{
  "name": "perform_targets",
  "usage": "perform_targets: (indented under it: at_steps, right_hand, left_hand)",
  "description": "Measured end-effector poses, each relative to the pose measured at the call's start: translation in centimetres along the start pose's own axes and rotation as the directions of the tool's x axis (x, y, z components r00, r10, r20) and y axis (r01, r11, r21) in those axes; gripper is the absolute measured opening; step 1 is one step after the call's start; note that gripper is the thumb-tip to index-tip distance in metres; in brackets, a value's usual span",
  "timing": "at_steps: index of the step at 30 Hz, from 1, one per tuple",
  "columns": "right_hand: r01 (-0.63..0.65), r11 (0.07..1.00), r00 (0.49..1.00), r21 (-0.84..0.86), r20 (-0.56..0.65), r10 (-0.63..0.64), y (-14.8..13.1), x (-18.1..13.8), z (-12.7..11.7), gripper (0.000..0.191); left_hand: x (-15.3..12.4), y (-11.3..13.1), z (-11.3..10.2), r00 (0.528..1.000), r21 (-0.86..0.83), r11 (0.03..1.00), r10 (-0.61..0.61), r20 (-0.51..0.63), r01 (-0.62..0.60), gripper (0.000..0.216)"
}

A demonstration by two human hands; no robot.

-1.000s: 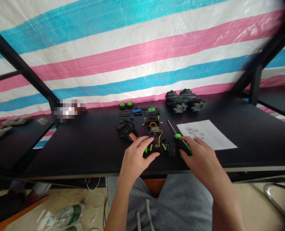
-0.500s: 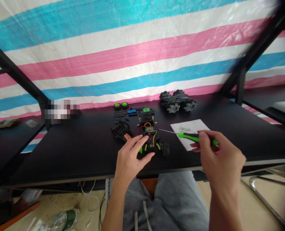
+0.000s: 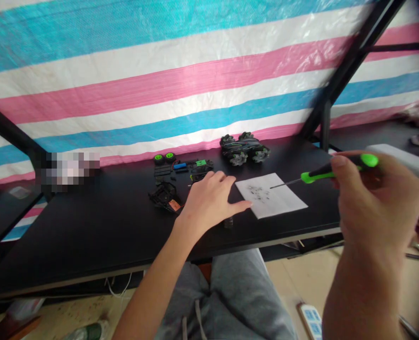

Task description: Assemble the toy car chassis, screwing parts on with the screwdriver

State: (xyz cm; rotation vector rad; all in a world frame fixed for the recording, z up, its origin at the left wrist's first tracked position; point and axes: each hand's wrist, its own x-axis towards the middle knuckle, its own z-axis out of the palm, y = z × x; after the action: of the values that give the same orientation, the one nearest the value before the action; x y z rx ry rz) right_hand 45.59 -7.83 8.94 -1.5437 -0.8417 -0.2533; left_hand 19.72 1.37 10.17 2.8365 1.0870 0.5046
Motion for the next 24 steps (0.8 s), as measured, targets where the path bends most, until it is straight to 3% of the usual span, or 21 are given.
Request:
perform_targets:
  at_steps: [2, 4, 7, 13, 24]
  right_hand:
    - [0.047, 0.998, 0.997, -0.044, 0.060, -0.045, 0.0, 1.5, 0.2, 0.031]
    - [0.090, 0.994, 0.990, -0.068, 0.117, -0.081, -0.1, 2.5, 0.6, 0.034]
    - [0.111, 0.992, 0.977, -0.058, 0.188, -0.098, 0.0, 3.1, 0.8, 0.037]
    - [0.127, 0.991, 0.953, -0.034, 0.280, -0.112, 0.6, 2.5, 0.6, 0.040]
    - [0.138, 0.990, 0.936, 0.012, 0.324, -0.135, 0.5, 2.1, 0.9, 0.034]
  left_hand:
    - [3.4, 0.7, -0.5, 0.978, 0.015, 0.998, 0.052, 0.202, -0.056, 0.071]
    - [5.9, 1.1, -0.3, 0.919, 0.033, 0.991, 0.105, 0.380, -0.127, 0.080]
    - [7.7, 1.8, 0.6, 0.832, 0.026, 0.986, 0.123, 0.542, -0.162, 0.092]
    - [8.0, 2.8, 2.4, 0.821, 0.079, 0.990, 0.051, 0.569, -0.116, 0.118]
    - [8.1, 2.2, 3.2, 0.826, 0.029, 0.995, 0.062, 0.560, -0.095, 0.112]
